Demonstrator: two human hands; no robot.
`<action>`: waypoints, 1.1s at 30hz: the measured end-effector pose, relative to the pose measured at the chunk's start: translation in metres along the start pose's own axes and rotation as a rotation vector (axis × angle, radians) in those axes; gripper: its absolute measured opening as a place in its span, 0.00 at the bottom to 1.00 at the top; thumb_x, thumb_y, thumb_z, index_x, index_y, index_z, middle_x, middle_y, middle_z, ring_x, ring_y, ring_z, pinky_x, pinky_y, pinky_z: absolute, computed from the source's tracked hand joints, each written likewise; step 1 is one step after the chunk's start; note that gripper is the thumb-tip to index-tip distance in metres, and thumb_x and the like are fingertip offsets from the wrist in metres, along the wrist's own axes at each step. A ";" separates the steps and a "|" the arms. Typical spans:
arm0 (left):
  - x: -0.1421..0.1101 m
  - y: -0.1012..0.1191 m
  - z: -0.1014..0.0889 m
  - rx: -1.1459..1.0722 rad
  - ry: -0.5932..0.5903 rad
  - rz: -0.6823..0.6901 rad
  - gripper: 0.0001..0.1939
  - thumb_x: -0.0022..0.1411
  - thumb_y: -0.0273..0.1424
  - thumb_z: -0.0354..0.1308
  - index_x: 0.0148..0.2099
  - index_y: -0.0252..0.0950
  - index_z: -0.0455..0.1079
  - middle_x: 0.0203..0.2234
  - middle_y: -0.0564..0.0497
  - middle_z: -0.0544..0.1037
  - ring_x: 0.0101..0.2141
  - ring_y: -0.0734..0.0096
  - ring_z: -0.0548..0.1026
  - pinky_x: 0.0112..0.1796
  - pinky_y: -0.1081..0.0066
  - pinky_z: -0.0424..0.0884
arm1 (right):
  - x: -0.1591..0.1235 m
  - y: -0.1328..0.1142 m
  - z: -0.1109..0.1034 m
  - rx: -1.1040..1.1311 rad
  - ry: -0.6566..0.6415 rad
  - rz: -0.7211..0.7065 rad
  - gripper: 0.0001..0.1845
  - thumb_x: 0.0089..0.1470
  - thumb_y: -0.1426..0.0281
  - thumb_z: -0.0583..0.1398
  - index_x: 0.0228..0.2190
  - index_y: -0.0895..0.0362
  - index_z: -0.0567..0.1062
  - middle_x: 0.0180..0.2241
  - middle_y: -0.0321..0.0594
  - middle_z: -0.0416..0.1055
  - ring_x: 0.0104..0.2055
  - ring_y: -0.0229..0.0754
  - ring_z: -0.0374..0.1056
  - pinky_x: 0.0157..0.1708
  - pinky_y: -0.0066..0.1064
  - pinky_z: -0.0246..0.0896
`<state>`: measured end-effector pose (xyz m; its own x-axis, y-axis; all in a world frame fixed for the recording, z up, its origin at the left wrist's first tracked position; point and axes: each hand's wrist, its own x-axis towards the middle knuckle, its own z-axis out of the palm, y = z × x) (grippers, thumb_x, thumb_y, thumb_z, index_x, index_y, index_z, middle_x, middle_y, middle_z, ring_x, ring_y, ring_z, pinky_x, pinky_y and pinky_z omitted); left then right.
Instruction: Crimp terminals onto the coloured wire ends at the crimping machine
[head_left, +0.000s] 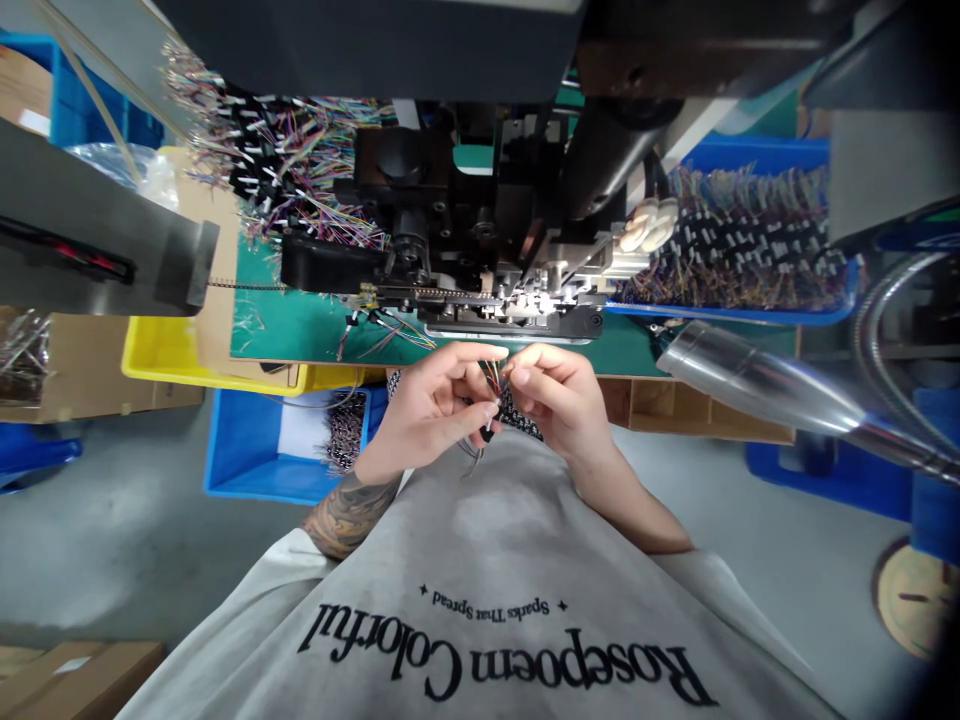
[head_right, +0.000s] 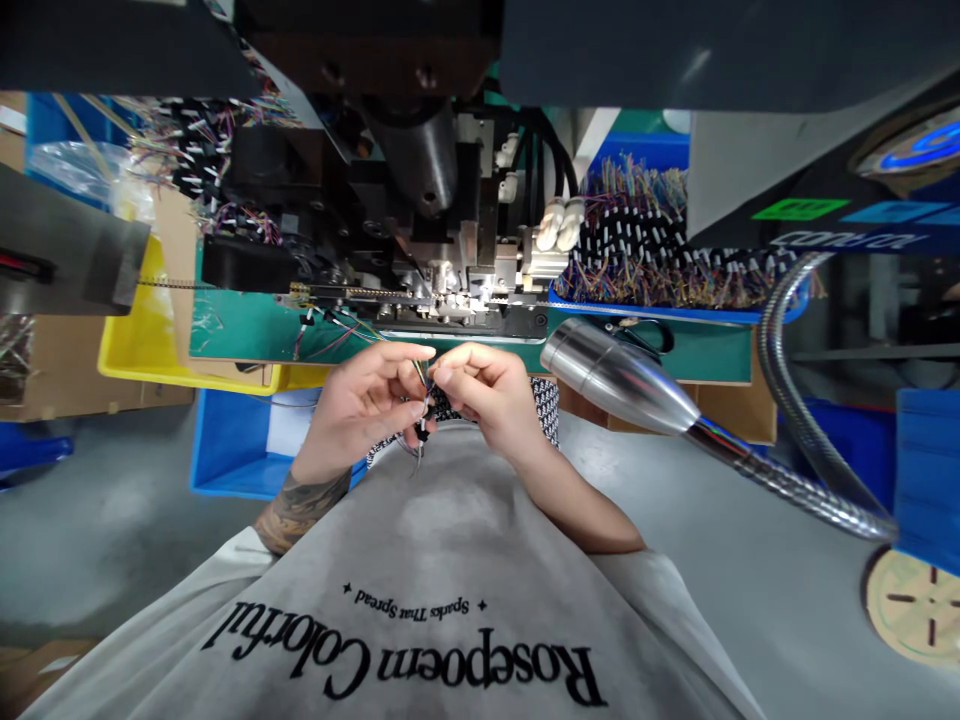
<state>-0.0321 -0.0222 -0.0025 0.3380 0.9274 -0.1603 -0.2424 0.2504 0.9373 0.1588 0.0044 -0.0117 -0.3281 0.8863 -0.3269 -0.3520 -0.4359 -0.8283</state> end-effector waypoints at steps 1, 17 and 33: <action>0.000 0.000 0.000 0.001 0.001 -0.001 0.26 0.66 0.30 0.72 0.63 0.43 0.72 0.35 0.55 0.75 0.30 0.69 0.85 0.25 0.79 0.83 | 0.000 0.000 -0.001 -0.015 -0.003 -0.006 0.13 0.54 0.58 0.73 0.29 0.53 0.81 0.17 0.27 0.62 0.18 0.29 0.48 0.17 0.27 0.38; -0.001 0.002 0.002 0.054 -0.015 -0.029 0.25 0.68 0.30 0.69 0.65 0.45 0.72 0.35 0.53 0.75 0.32 0.70 0.84 0.27 0.77 0.83 | 0.000 -0.003 0.007 0.026 0.008 -0.033 0.09 0.48 0.63 0.76 0.27 0.52 0.84 0.17 0.28 0.66 0.17 0.29 0.48 0.16 0.25 0.47; 0.000 0.001 0.005 0.125 -0.064 -0.017 0.25 0.69 0.28 0.67 0.65 0.46 0.73 0.34 0.54 0.72 0.32 0.74 0.80 0.29 0.79 0.82 | -0.004 0.002 0.017 0.110 0.178 0.014 0.09 0.45 0.68 0.71 0.19 0.54 0.77 0.14 0.26 0.57 0.18 0.29 0.46 0.17 0.26 0.39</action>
<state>-0.0276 -0.0238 0.0002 0.3995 0.9027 -0.1598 -0.1224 0.2253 0.9666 0.1446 -0.0025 -0.0042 -0.1774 0.8893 -0.4214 -0.4453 -0.4544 -0.7715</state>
